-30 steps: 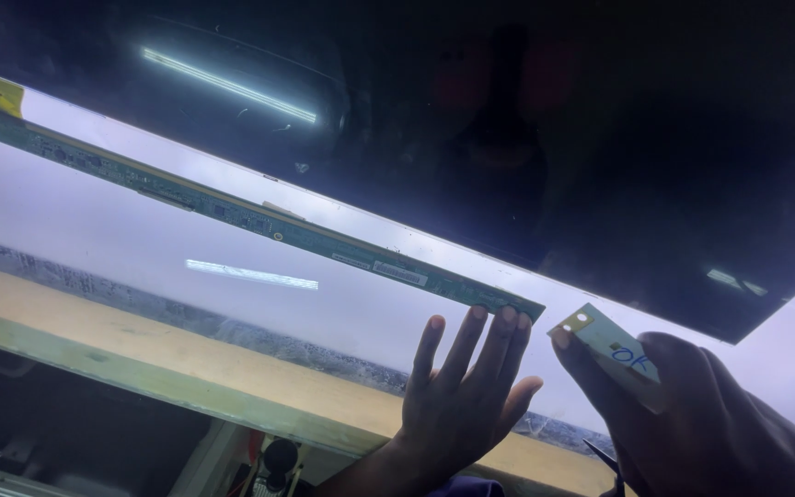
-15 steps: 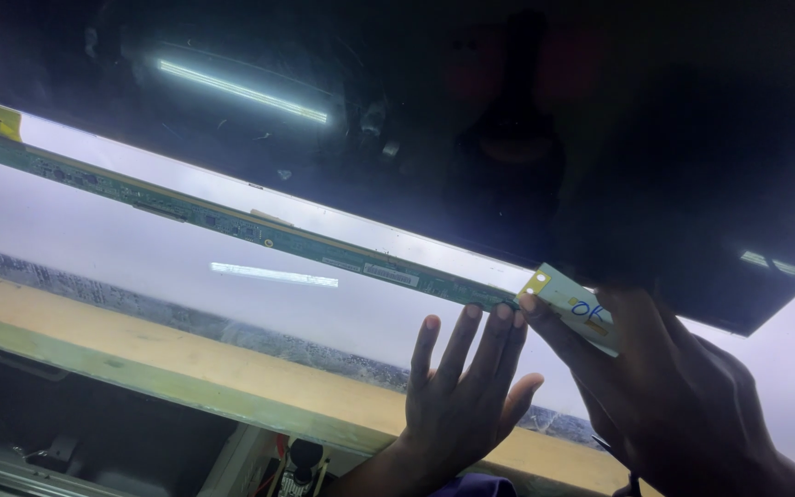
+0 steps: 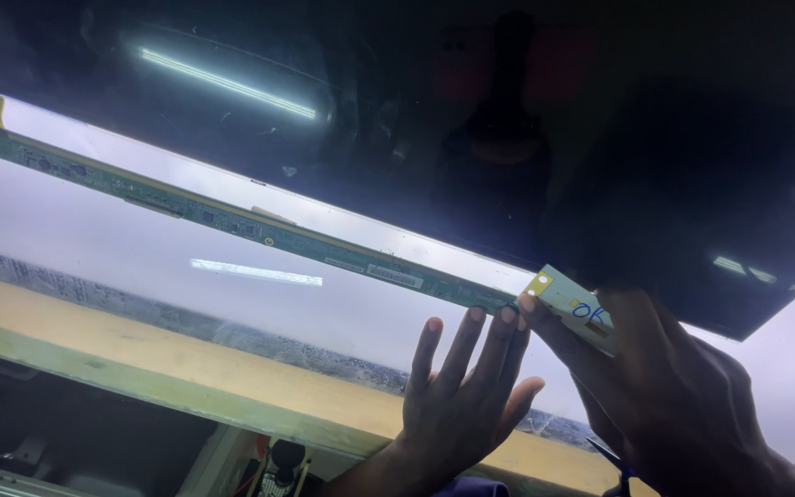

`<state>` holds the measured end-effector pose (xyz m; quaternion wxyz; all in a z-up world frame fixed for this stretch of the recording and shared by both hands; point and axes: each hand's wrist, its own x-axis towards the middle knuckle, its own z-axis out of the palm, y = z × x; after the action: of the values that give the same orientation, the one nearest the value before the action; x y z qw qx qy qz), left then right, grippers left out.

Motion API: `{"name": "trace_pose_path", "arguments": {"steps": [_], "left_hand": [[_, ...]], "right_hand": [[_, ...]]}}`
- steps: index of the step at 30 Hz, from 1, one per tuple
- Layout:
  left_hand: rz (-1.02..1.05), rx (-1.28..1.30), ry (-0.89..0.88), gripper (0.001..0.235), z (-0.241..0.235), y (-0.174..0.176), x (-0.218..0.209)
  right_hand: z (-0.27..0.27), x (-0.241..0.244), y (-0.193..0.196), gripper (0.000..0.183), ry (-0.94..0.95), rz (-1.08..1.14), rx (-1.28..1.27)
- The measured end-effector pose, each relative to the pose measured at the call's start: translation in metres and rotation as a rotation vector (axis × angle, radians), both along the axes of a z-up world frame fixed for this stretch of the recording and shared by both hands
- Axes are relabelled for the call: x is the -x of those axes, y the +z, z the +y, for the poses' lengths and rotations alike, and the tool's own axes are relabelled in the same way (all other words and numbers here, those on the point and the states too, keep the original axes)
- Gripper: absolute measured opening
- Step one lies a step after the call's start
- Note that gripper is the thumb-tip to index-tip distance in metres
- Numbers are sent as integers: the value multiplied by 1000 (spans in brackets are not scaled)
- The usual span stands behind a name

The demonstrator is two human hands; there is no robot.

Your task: The person handles a small green circuit board and a yellow connector, aligning them on a light table. They then move to a larger monitor assembly, positioning the circuit board along the edge of the screen and securing it with tape.

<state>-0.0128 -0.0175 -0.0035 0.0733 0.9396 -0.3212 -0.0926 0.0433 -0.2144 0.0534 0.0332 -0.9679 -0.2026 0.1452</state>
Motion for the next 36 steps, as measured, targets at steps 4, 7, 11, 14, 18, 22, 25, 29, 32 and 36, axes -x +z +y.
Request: {"name": "trace_pose_path", "arguments": {"steps": [4, 7, 11, 14, 18, 22, 25, 29, 32, 36], "left_hand": [[15, 7, 9, 90, 0, -1, 4], [11, 21, 10, 88, 2, -2, 0], [3, 44, 16, 85, 3, 0, -2], [-3, 43, 7, 85, 5, -1, -4], [3, 41, 3, 86, 5, 0, -4], [33, 43, 11, 91, 5, -3, -4], [-1, 69, 2, 85, 6, -1, -2], [-6, 63, 2, 87, 6, -1, -6], [11, 57, 12, 86, 6, 1, -2], [4, 65, 8, 85, 7, -1, -5]], "right_hand": [[2, 1, 5, 57, -40, 26, -22], [5, -2, 5, 55, -25, 52, 6], [9, -2, 6, 50, -13, 29, 26], [11, 0, 5, 51, -37, 16, 46], [11, 0, 7, 50, -33, 14, 22], [12, -4, 7, 50, -15, 23, 41], [12, -1, 9, 50, -62, 73, 60], [11, -1, 8, 54, -48, 54, 51], [12, -2, 9, 54, -28, 73, 51], [13, 0, 8, 55, -47, 24, 67]]}}
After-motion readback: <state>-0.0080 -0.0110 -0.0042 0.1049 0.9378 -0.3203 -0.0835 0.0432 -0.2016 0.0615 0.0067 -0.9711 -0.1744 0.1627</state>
